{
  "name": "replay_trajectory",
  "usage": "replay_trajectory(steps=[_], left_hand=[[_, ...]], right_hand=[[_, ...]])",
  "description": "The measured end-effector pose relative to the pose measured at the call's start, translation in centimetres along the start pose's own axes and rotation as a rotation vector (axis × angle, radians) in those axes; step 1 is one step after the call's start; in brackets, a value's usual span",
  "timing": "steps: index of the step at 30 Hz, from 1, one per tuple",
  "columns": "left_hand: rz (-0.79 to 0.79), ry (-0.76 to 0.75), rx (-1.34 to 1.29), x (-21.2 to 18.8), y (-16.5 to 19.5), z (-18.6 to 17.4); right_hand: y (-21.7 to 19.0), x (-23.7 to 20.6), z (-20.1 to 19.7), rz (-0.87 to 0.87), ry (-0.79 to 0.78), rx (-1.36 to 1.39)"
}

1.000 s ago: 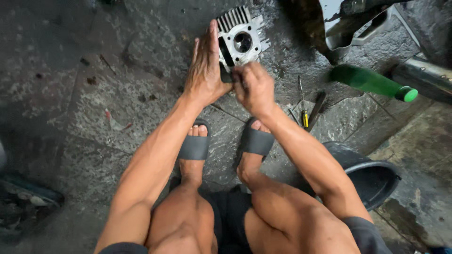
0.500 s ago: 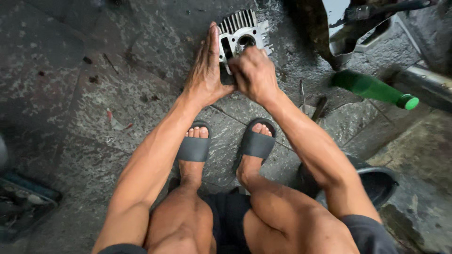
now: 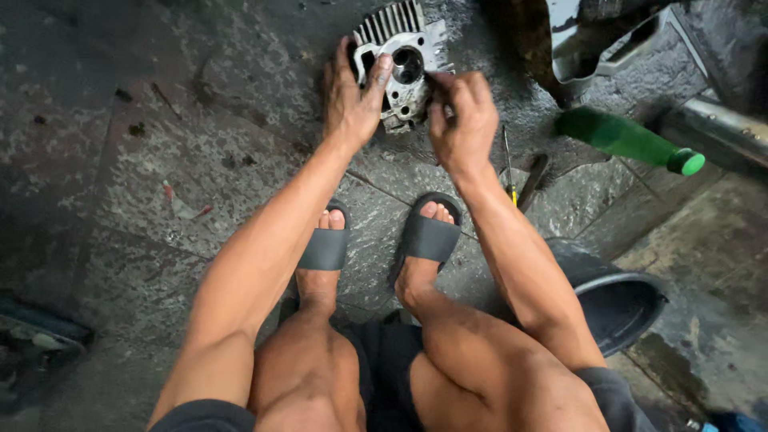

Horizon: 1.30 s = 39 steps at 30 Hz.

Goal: The person sits on the floor of a motorcycle repair area and works on small engine components. They fit a small metal part with a hand tool, dip and agitate parts in a tray of dark liquid, and then work on a cylinder head, fitting components into it by hand.

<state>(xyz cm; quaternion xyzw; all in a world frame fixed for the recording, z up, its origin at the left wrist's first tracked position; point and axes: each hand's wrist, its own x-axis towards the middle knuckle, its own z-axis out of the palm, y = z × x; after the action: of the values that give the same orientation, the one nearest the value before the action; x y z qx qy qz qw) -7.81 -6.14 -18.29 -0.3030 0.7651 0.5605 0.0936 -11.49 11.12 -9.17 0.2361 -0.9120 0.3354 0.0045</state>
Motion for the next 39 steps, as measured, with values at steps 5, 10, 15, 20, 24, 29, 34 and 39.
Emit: replay_trajectory(steps=[5,10,15,20,24,29,34,39], left_hand=[[0.115,0.085,-0.003,-1.1,1.4,0.0],[0.133,0.171,-0.041,-2.7,3.8,1.5],[0.078,0.217,-0.023,-3.8,5.1,0.7],[0.056,0.175,0.069,-6.0,3.3,-2.5],[0.259,0.292,0.201,-6.3,2.2,-2.7],[0.492,0.253,0.336,-4.8,2.5,-1.5],[0.443,0.269,0.468,-5.1,3.0,-0.4],[0.484,0.266,0.403,-4.9,2.8,-0.8]], right_hand=[[-0.2,-0.2,0.1,0.036,0.042,0.061],[0.2,-0.6,-0.8,0.04,0.078,0.096],[0.7,0.0,-0.8,0.317,0.077,0.209],[-0.6,-1.4,0.9,0.514,0.005,0.338],[-1.0,-1.5,1.9,0.443,-0.014,0.433],[-0.4,-0.8,1.8,0.322,-0.041,0.355],[0.2,-0.9,1.8,0.33,0.002,0.302],[0.0,-1.2,2.7,0.252,-0.007,0.321]])
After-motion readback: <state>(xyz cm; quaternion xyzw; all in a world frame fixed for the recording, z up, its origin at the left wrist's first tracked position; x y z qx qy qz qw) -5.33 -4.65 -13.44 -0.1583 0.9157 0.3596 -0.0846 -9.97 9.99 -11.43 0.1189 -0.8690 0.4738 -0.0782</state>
